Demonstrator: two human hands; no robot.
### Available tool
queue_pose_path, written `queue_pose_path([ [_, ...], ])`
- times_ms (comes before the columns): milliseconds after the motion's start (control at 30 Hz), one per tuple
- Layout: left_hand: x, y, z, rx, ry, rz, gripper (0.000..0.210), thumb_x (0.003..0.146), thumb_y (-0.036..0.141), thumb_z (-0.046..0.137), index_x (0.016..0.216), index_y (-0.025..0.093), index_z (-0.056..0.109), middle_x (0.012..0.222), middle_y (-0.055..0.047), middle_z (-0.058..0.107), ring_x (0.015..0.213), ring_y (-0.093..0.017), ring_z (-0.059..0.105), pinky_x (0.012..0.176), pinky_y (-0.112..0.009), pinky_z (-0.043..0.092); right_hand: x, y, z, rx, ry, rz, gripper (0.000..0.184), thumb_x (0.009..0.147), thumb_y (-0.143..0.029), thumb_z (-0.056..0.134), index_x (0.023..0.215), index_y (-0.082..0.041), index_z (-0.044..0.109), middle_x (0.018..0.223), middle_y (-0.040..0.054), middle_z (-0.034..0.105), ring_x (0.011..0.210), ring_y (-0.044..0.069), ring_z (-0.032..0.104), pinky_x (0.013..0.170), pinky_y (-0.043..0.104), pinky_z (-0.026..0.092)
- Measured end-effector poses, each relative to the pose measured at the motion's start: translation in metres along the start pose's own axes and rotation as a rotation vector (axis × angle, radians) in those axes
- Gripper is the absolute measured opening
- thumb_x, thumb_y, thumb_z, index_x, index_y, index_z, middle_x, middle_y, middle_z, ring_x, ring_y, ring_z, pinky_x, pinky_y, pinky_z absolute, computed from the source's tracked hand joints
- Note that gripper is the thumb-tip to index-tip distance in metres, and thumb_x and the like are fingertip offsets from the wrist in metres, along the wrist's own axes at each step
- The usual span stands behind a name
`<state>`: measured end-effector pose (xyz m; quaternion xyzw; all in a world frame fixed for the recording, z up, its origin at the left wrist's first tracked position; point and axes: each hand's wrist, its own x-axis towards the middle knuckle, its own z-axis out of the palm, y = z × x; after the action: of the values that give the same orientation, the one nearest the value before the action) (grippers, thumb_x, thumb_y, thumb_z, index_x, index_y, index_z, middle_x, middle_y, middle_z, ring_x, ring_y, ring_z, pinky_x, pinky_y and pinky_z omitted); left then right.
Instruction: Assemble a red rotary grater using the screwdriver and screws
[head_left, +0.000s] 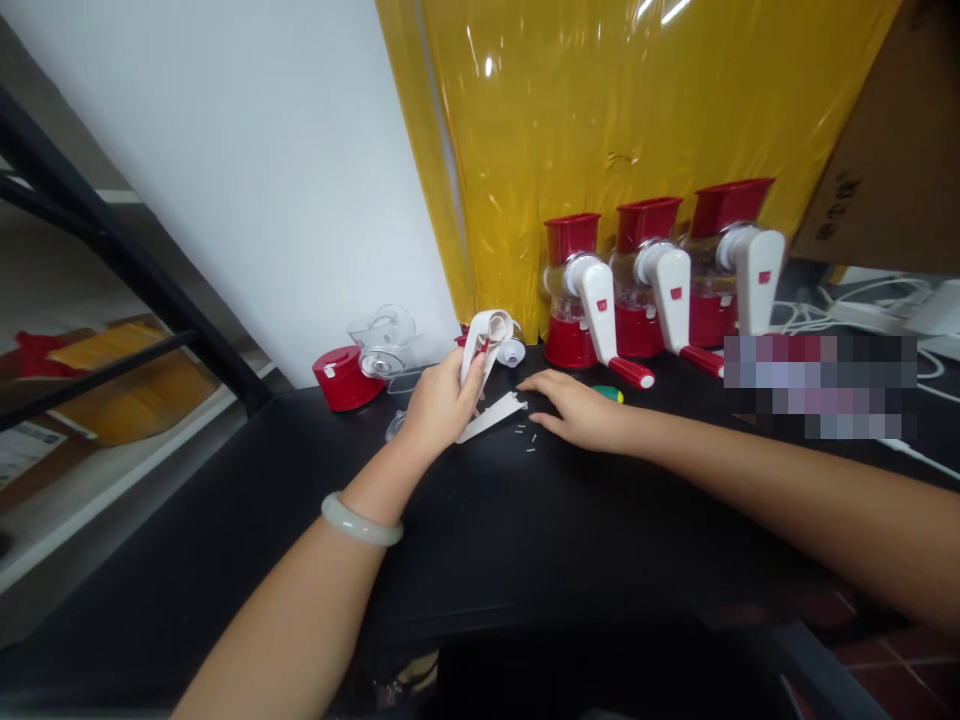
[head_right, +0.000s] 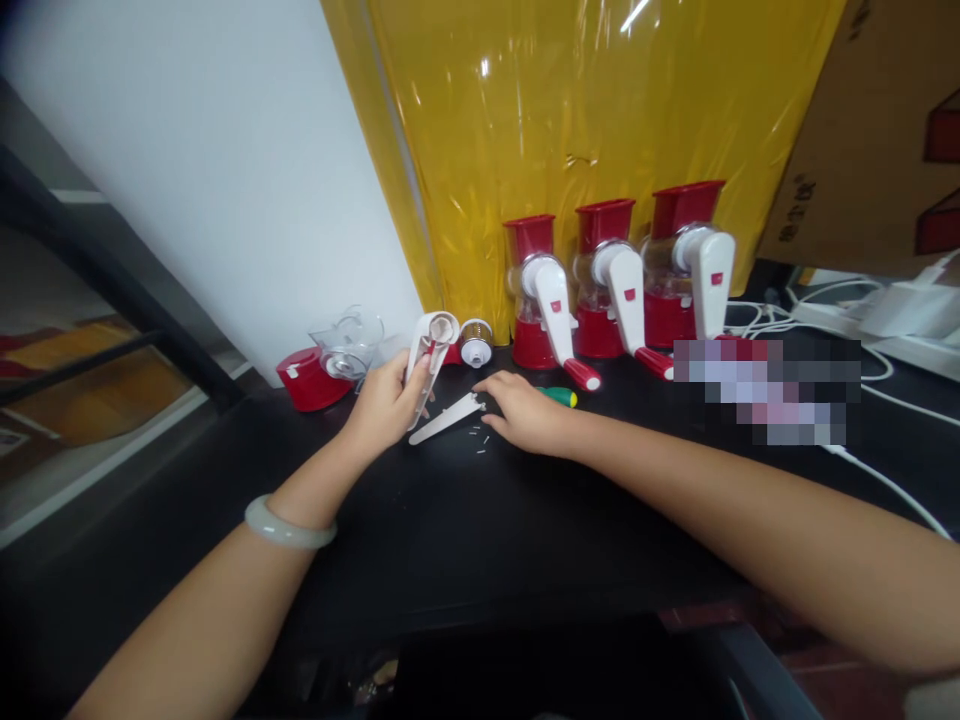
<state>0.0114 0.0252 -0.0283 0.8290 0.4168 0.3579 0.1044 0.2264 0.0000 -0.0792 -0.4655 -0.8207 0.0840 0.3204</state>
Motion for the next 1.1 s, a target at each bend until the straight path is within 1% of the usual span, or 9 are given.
queue_pose_path([
  [100,0.001,-0.004,-0.002,-0.065,0.004,-0.031,0.034,0.101,0.047,0.038,0.087,0.02,0.054,0.063,0.001,0.063,0.05,-0.018,0.062,0.052,-0.027,0.044,0.015,-0.001,0.002,-0.027,-0.075,0.012,0.047,0.082,-0.018,0.065,0.128,-0.014,0.059,0.13,0.0179,0.059,0.123,0.028,0.057,0.106,0.046,0.044],
  [200,0.002,-0.007,-0.004,-0.038,0.008,-0.025,0.032,0.1,0.045,0.039,0.088,0.021,0.055,0.061,0.001,0.063,0.051,-0.019,0.062,0.052,-0.027,0.044,0.029,-0.006,0.004,-0.043,-0.144,-0.033,0.047,0.08,-0.014,0.067,0.126,-0.011,0.061,0.132,0.0188,0.059,0.126,0.029,0.055,0.109,0.046,0.041],
  [333,0.002,-0.006,-0.007,-0.016,0.036,-0.01,0.034,0.101,0.046,0.037,0.09,0.02,0.056,0.062,0.0,0.063,0.053,-0.02,0.062,0.052,-0.027,0.044,0.041,-0.011,0.009,-0.053,-0.246,-0.051,0.042,0.076,-0.012,0.07,0.118,-0.014,0.067,0.12,0.0146,0.068,0.114,0.027,0.063,0.103,0.042,0.045],
  [433,0.001,-0.005,-0.008,0.024,0.058,0.003,0.034,0.101,0.045,0.037,0.089,0.02,0.056,0.065,-0.002,0.063,0.057,-0.021,0.063,0.054,-0.028,0.044,0.042,-0.012,0.007,-0.041,-0.235,-0.045,0.038,0.075,-0.011,0.071,0.113,-0.014,0.068,0.113,0.0129,0.07,0.107,0.025,0.065,0.097,0.039,0.048],
  [533,0.0,-0.005,-0.008,0.06,0.078,0.011,0.033,0.1,0.043,0.038,0.089,0.019,0.058,0.067,-0.003,0.063,0.059,-0.022,0.063,0.056,-0.028,0.044,0.037,-0.014,-0.005,0.035,-0.162,-0.021,0.033,0.074,-0.017,0.073,0.107,-0.013,0.07,0.106,0.011,0.071,0.097,0.022,0.066,0.089,0.037,0.05],
  [600,0.0,-0.004,-0.009,0.066,0.087,0.012,0.034,0.1,0.044,0.039,0.089,0.019,0.059,0.067,-0.004,0.063,0.06,-0.022,0.063,0.056,-0.029,0.044,0.031,-0.016,-0.017,0.149,-0.101,0.026,0.031,0.075,-0.023,0.073,0.105,-0.014,0.069,0.102,0.01,0.071,0.09,0.02,0.067,0.085,0.037,0.052],
  [767,0.0,-0.001,-0.011,0.097,0.075,0.012,0.032,0.1,0.043,0.039,0.089,0.02,0.059,0.068,-0.004,0.063,0.059,-0.022,0.062,0.056,-0.029,0.043,0.011,-0.018,-0.043,0.483,0.123,0.128,0.034,0.075,-0.032,0.073,0.105,-0.018,0.066,0.11,0.0091,0.069,0.097,0.019,0.067,0.094,0.041,0.051],
  [933,-0.002,0.003,-0.007,0.104,0.053,0.024,0.032,0.099,0.042,0.04,0.083,0.02,0.058,0.065,-0.003,0.062,0.057,-0.022,0.061,0.054,-0.028,0.041,0.0,-0.019,-0.043,0.789,0.376,0.216,0.042,0.072,-0.035,0.076,0.106,-0.019,0.057,0.104,0.0085,0.068,0.099,0.019,0.067,0.097,0.043,0.051],
  [1100,-0.005,0.01,-0.002,0.127,0.043,0.047,0.032,0.098,0.042,0.043,0.076,0.021,0.053,0.06,-0.002,0.06,0.054,-0.021,0.06,0.052,-0.027,0.038,-0.004,-0.022,-0.041,0.933,0.476,0.184,0.056,0.069,-0.037,0.078,0.112,-0.021,0.046,0.096,0.0045,0.062,0.096,0.018,0.067,0.093,0.04,0.053],
])
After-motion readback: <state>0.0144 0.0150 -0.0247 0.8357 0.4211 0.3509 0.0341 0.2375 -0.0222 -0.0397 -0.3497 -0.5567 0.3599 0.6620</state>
